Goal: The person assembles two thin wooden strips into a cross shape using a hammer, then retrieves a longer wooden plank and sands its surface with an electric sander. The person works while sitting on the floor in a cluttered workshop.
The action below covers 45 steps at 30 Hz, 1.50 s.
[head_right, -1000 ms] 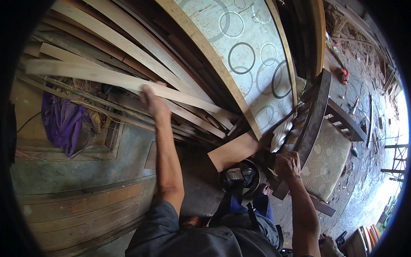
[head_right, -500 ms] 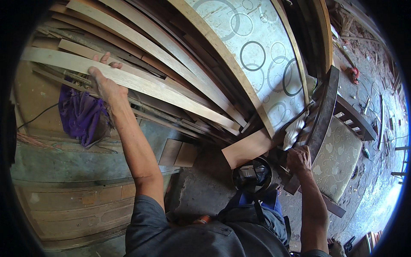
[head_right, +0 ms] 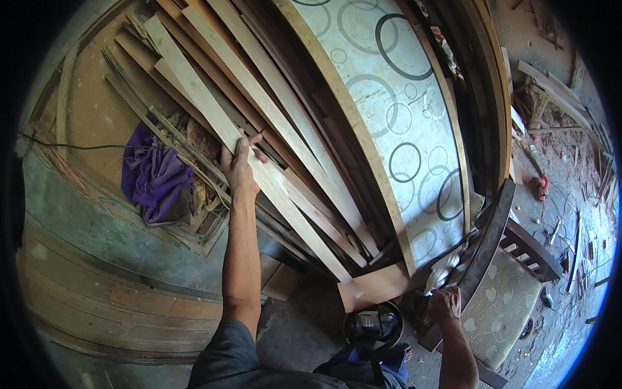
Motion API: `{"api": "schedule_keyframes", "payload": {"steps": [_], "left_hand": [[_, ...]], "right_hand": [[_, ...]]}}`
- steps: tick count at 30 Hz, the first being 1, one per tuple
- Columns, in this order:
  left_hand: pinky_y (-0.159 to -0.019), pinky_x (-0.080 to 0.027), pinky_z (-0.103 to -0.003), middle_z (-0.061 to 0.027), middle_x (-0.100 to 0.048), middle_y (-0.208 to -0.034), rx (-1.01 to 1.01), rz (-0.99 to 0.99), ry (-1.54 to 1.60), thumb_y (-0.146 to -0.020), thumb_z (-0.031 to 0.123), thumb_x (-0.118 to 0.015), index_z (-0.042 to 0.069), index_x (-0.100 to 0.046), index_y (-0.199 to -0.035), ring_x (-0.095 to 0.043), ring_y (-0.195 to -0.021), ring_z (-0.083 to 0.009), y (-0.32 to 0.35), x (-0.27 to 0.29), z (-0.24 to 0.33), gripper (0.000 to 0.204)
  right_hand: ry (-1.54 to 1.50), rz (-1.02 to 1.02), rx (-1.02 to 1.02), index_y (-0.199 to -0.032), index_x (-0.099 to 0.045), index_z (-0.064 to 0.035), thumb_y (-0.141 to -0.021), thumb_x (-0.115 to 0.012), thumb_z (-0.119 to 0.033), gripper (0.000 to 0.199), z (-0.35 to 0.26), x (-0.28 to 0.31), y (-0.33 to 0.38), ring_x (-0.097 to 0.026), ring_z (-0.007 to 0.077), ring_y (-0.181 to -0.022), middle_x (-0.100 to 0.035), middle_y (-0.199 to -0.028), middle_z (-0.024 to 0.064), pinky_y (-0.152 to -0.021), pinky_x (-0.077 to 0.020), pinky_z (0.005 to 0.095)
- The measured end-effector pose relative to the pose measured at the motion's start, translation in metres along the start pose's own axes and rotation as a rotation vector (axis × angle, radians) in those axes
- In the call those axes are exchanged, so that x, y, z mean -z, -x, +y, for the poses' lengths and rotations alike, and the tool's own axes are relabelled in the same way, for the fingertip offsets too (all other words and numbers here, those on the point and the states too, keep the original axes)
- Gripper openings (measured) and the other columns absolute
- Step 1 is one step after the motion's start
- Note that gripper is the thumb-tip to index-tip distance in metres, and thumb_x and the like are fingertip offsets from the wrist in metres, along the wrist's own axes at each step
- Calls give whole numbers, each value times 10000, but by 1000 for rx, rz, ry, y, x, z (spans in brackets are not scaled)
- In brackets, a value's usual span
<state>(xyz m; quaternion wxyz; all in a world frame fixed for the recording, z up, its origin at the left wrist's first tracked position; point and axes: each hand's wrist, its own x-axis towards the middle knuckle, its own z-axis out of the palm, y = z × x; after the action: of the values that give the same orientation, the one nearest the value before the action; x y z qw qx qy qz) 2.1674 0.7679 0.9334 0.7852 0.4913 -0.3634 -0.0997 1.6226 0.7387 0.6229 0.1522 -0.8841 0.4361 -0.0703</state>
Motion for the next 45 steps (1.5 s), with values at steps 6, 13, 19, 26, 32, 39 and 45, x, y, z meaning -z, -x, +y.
{"api": "schedule_keyframes", "payload": {"steps": [6,13,19,26,32,39,45], "left_hand": [[-508,-512,-275,-139,-701,-923,80,12,-44,-1064,283,-612,7,-553,-1279,-585,-562,-131,16,5,-9,354],[-472,-499,-318,-105,-621,-649,186,-88,-131,-1001,737,-450,10,-591,-941,-585,-495,-181,60,15,3,743],[-367,-439,-319,-53,-513,-533,213,-92,-93,-975,776,-440,94,-534,-806,-531,-398,-188,118,3,60,709],[-322,-300,-273,8,-369,-464,120,-311,421,-1110,381,-419,157,-488,-764,-338,-339,-138,157,-23,134,418],[-340,-295,-251,24,-403,-482,213,-315,817,-1077,229,-431,155,-499,-779,-334,-351,-111,205,-62,149,314],[-596,-470,-301,-8,-574,-734,463,25,440,-1069,616,-391,72,-662,-1099,-538,-586,-152,289,-103,96,609],[-808,-515,-354,-91,-683,-1129,556,-19,434,-1075,642,-355,50,-550,-1351,-627,-850,-188,317,-134,43,682]], "right_hand": [[11,-8,-8,-844,-794,-130,-766,-657,-216,180,-2,2,0,-709,260,-939,-771,-891,108,-974,-431,423],[-17,-30,-32,-902,-801,-133,-787,-643,-235,221,4,-5,1,-708,264,-970,-771,-904,125,-989,-424,427],[80,14,-23,-928,-801,-147,-805,-657,-310,250,17,-27,1,-715,304,-961,-767,-925,152,-1000,-428,439],[-242,135,164,-1002,-748,-142,-913,-613,-335,252,-15,6,23,-718,344,-920,-759,-991,120,-883,-505,524],[-1390,-272,261,-1503,-478,3,-984,-711,-473,742,-100,52,152,-560,198,-1261,-618,-1325,135,-1081,-451,379],[-1059,-290,43,-1018,-609,-36,-931,-769,-470,470,-42,91,276,-630,223,-706,-620,-759,81,-682,-525,400],[-742,-131,-155,-1031,-629,-50,-906,-784,-370,377,38,76,375,-744,275,-797,-725,-819,140,-708,-550,420]]}}
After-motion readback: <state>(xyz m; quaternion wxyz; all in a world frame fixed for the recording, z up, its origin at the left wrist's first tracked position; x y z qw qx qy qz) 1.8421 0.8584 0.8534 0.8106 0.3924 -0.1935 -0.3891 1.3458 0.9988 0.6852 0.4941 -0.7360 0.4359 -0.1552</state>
